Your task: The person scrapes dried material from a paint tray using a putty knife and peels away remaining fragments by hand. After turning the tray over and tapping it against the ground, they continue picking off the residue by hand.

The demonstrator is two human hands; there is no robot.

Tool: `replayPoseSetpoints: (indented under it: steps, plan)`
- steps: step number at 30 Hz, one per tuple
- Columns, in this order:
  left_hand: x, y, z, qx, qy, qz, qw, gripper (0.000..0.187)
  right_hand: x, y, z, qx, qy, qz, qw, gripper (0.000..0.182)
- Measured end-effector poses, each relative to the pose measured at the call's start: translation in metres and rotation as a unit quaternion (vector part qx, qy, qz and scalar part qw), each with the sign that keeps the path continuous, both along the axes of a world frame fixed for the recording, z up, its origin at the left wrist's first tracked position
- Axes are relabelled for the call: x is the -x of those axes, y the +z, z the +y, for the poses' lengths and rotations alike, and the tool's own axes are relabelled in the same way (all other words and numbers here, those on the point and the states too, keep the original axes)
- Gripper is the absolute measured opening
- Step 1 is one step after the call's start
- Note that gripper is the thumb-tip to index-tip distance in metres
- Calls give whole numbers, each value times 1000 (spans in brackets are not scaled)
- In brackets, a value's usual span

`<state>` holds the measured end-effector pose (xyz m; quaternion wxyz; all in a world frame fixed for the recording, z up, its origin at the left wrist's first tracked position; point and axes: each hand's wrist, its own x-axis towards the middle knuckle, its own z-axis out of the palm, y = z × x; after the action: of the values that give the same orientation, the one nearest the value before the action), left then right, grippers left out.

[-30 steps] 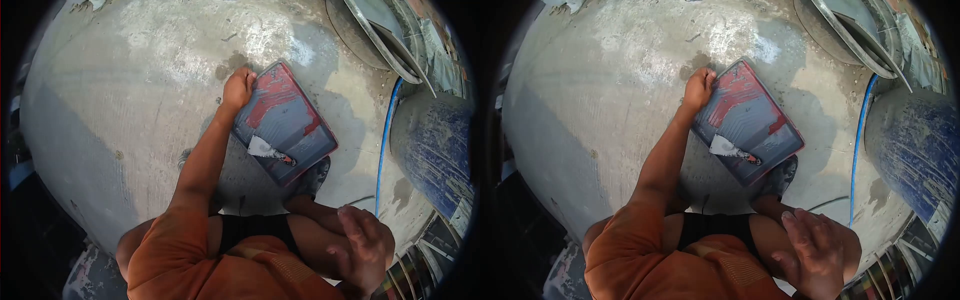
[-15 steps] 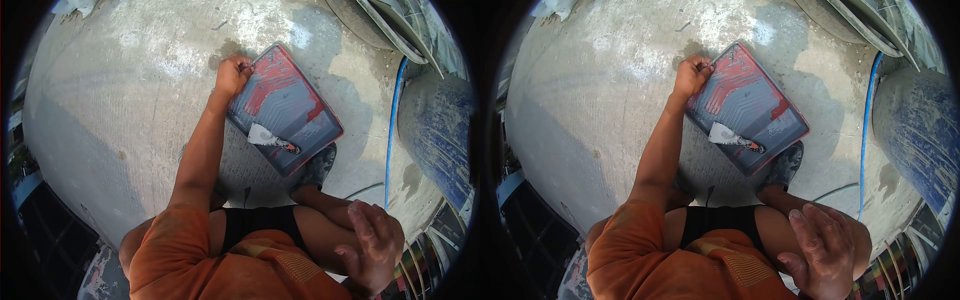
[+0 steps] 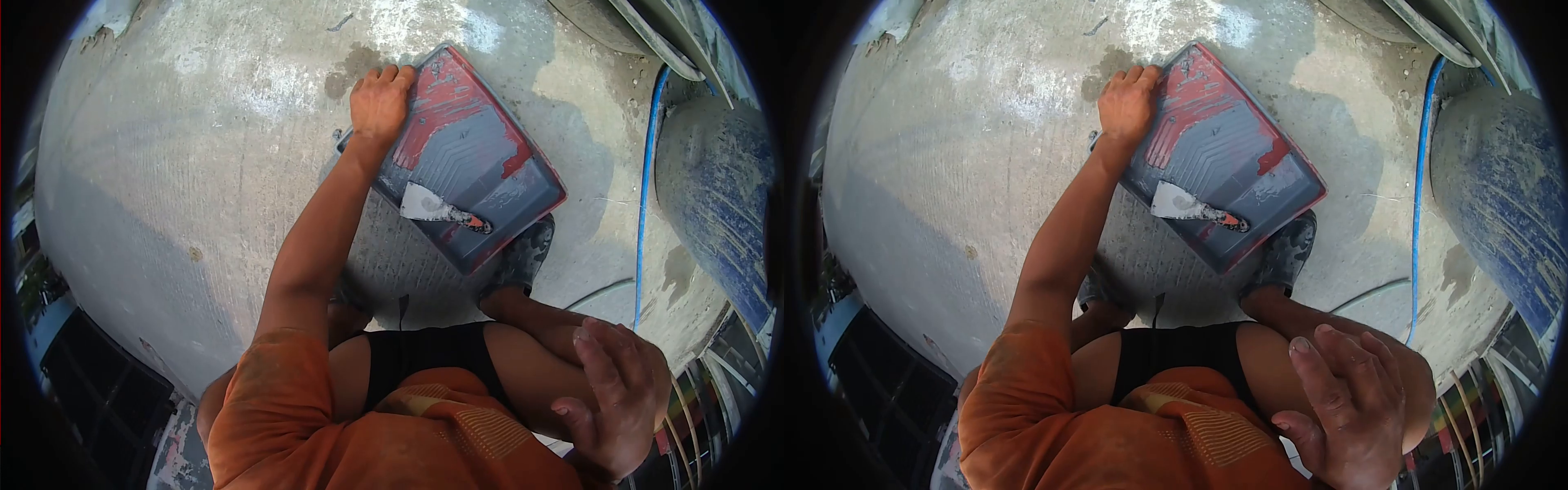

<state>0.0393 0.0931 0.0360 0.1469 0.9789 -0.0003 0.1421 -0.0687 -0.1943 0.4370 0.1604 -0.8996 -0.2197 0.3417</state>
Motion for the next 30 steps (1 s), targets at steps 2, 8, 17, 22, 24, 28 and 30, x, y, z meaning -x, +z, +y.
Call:
replayPoseSetpoints:
  steps: [2,8,17,22,24,28,30]
  plan:
    - [-9,0,-3,-2,3,43,999,8,1,-1,-5,11,5,1,1000,66]
    - [-40,16,-9,1,-22,137,990,9,1,-7,-1,13,7,2,1000,67]
    - [-47,-7,-12,358,-8,44,932,16,-4,-11,6,-5,-17,19,1000,68]
    - [-55,-13,-23,426,21,40,904,14,-5,-12,-2,14,-3,26,1000,67]
    - [-56,-11,-34,401,44,56,913,13,-7,-12,1,7,-4,25,1000,66]
    - [-66,-10,-41,464,157,-11,872,10,-6,-13,2,-5,-12,26,1000,65]
    - [-67,-15,-32,466,159,-7,870,10,-5,-14,1,-3,-10,19,1000,65]
